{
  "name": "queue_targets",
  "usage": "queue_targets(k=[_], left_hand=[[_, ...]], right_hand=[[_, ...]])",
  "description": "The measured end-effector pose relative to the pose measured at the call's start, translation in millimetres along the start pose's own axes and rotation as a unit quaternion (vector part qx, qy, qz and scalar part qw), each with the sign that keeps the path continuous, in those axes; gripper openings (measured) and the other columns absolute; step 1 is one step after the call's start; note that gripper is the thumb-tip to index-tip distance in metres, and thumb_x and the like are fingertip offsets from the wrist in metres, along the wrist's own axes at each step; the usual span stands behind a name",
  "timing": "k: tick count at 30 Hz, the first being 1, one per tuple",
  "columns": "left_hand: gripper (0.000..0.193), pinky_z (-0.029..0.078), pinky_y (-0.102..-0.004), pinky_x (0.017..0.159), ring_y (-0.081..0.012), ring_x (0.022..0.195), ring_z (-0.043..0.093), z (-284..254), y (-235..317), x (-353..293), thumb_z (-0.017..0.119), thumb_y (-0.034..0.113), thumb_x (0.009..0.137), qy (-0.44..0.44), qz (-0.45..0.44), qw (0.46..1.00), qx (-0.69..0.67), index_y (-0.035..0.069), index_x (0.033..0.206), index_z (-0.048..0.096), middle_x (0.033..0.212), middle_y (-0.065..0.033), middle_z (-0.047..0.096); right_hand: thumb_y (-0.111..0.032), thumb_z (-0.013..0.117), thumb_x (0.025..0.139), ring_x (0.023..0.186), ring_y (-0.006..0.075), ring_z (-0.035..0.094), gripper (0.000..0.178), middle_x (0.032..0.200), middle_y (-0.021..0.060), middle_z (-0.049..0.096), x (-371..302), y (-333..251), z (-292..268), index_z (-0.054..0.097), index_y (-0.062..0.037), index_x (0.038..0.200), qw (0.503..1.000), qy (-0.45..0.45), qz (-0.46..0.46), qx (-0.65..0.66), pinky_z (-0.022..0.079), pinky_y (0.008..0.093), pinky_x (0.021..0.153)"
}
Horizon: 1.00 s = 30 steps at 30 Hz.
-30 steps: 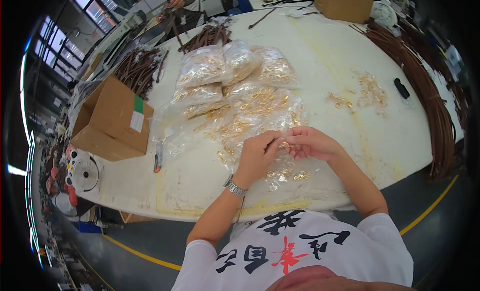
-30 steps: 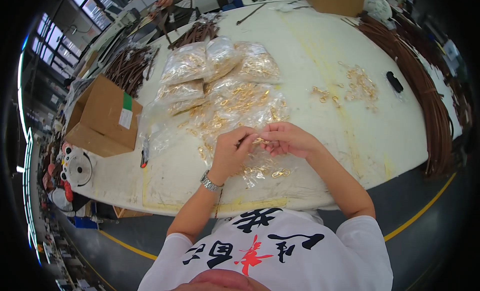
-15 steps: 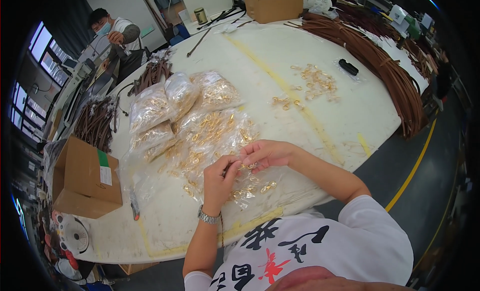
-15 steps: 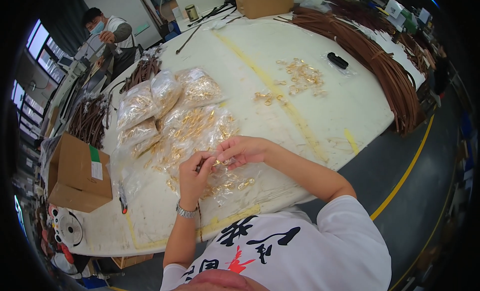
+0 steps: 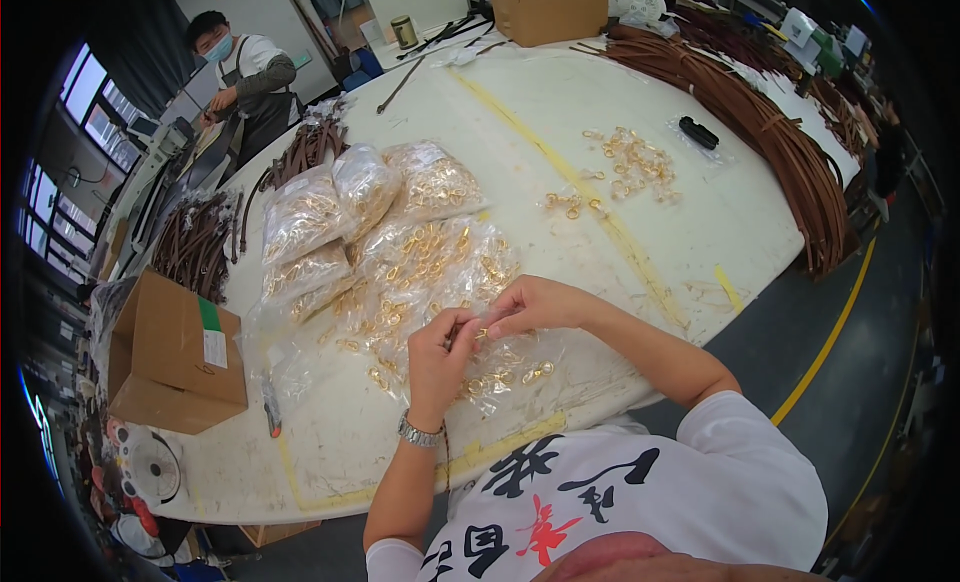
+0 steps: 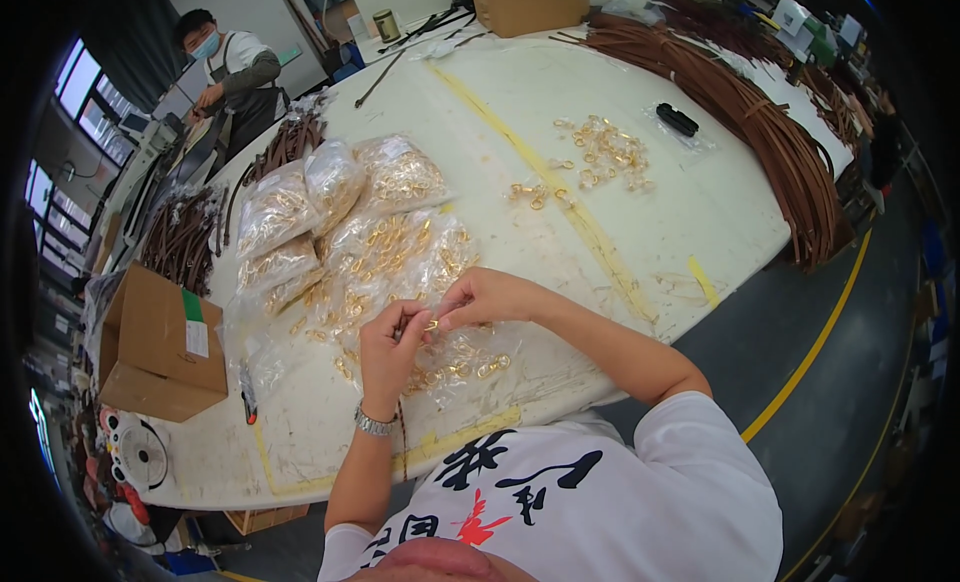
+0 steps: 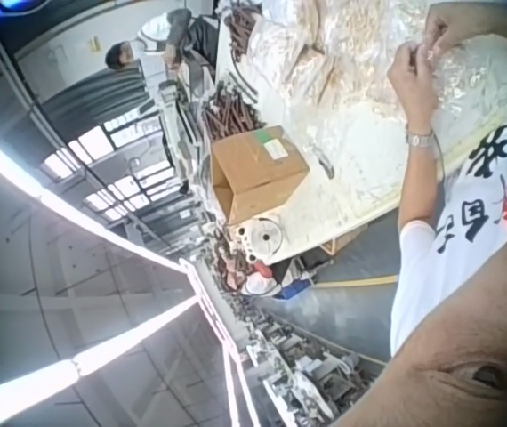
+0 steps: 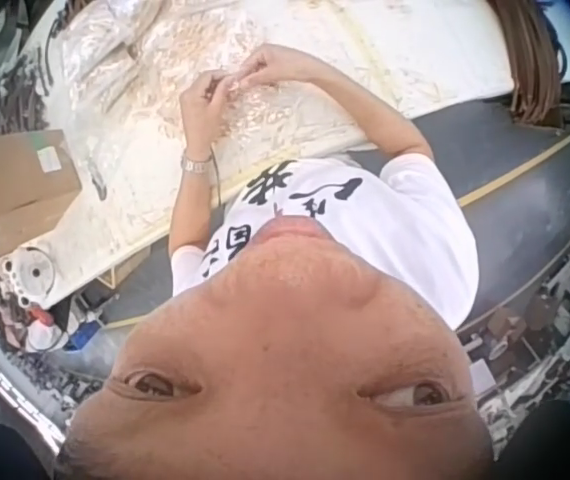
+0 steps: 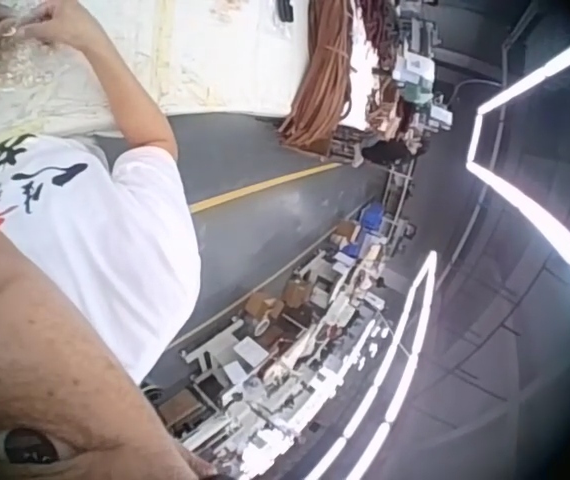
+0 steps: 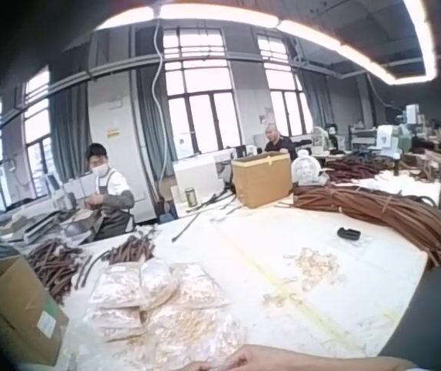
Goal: Assembling small hardware components and leather straps for production.
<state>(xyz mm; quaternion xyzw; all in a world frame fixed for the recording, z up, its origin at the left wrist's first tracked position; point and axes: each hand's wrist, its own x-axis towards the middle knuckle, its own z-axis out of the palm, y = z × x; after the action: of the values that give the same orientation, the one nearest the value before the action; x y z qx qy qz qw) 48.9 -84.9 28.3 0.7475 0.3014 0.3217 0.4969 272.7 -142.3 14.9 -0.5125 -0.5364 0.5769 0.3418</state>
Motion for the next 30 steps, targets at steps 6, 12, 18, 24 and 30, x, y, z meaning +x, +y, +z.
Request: queue_targets(k=[6,12,18,24,30], left_hand=[[0.013,0.047,-0.0233,0.062,-0.0068,0.066,0.060,-9,5,0,0.067,0.011,0.101,-0.017,-0.055,0.996,-0.066,-0.002,0.098,0.070,0.077,-0.0016,0.068],[0.023,0.041,-0.0265,0.056,-0.0075,0.060,0.054,-14,9,-6,0.067,0.015,0.101,-0.037,-0.038,0.997,0.048,-0.001,0.085,0.067,0.066,-0.0029,0.062],[0.030,0.035,-0.0332,0.051,-0.0104,0.054,0.043,-3,9,0,0.071,0.016,0.098,0.025,0.116,0.976,0.182,-0.002,0.076,0.060,0.059,-0.0087,0.048],[0.022,0.040,-0.0276,0.054,-0.0094,0.059,0.055,-5,-9,9,0.069,0.016,0.101,0.030,-0.013,0.999,0.030,0.001,0.085,0.067,0.065,-0.0041,0.058],[0.013,0.045,-0.0229,0.060,-0.0052,0.067,0.058,-7,-4,9,0.068,0.012,0.101,0.008,-0.066,0.992,-0.112,0.001,0.094,0.070,0.075,0.0009,0.065]], right_hand=[[-0.026,0.079,0.095,0.069,0.0064,0.057,0.026,0.082,-0.0013,0.070,-3,-1,3,0.080,-0.0021,0.106,0.995,-0.006,-0.043,0.085,0.046,0.0247,0.065],[-0.026,0.076,0.097,0.074,0.0106,0.068,0.024,0.080,0.0019,0.071,-4,2,14,0.077,-0.0017,0.101,0.991,-0.037,-0.024,0.130,0.055,0.0250,0.070],[-0.028,0.069,0.101,0.075,0.0129,0.072,0.026,0.088,0.0074,0.076,-9,-6,14,0.074,-0.0028,0.099,0.981,-0.104,0.029,0.160,0.058,0.0265,0.071],[-0.025,0.066,0.103,0.075,0.0124,0.072,0.024,0.089,0.0091,0.077,-1,-10,6,0.072,-0.0019,0.101,0.981,-0.089,0.009,0.173,0.058,0.0257,0.068],[-0.025,0.065,0.104,0.075,0.0132,0.072,0.025,0.089,0.0099,0.076,-1,-10,8,0.071,-0.0004,0.104,0.984,-0.052,0.003,0.169,0.058,0.0247,0.067]])
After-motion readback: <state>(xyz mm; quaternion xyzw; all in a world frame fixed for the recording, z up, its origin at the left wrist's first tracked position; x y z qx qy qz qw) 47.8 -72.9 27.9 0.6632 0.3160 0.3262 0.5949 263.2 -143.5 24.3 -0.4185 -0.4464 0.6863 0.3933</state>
